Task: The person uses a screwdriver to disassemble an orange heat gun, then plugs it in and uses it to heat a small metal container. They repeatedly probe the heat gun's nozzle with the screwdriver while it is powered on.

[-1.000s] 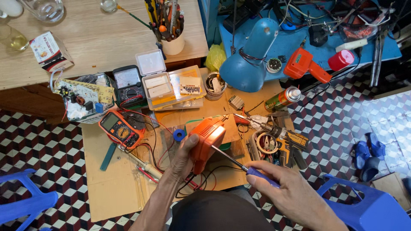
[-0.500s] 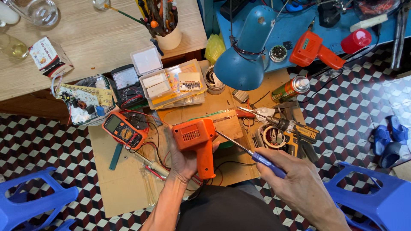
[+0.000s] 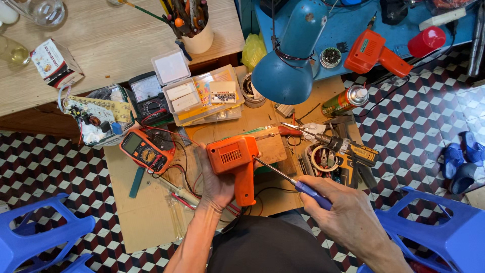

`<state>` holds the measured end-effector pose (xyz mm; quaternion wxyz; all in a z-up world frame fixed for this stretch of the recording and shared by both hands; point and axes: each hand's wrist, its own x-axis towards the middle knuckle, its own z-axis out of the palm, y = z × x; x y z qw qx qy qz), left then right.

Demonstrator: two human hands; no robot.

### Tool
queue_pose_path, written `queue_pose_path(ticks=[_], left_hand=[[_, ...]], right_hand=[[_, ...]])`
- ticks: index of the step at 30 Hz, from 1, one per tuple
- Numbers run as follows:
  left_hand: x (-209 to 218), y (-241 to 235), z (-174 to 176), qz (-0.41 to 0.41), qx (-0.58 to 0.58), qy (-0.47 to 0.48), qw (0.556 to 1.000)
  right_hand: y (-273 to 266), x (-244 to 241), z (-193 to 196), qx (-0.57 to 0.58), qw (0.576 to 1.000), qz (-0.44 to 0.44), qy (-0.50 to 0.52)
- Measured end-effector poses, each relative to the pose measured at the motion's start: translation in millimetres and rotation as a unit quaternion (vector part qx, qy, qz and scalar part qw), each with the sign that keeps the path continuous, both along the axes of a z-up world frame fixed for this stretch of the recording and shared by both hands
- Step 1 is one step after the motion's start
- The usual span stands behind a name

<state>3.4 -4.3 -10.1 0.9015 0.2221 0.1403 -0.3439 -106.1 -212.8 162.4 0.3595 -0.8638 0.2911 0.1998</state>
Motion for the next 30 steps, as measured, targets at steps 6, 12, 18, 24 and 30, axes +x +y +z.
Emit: queue_pose_path(ticks=[6, 12, 18, 24, 30], left_hand=[[1.6, -4.3, 9.4, -0.02, 0.01, 0.008, 1.0], [-2.2, -1.9, 17.2, -0.05, 0.105, -0.083, 0.99], [5.3, -6.4, 7.9, -0.07, 0.142, -0.081, 0.984], [8.6, -9.3, -7.6, -0.084, 0.124, -0.093, 0.984], [6.2, -4.5, -18.6, -0.06, 0.134, -0.098, 0.984]], right_hand=[[1.5, 4.8, -6.3, -0.01, 0.999, 0.039, 0.018], [-6.7, -2.1, -14.8, -0.146, 0.959, 0.238, -0.041], [-2.9, -7.8, -35.5, -0.268, 0.859, 0.374, -0.226], [-20.7, -7.5, -41.1, 0.006, 0.989, 0.129, -0.068], [-30.9, 0.0, -57.9, 0.307, 0.932, -0.175, 0.076]])
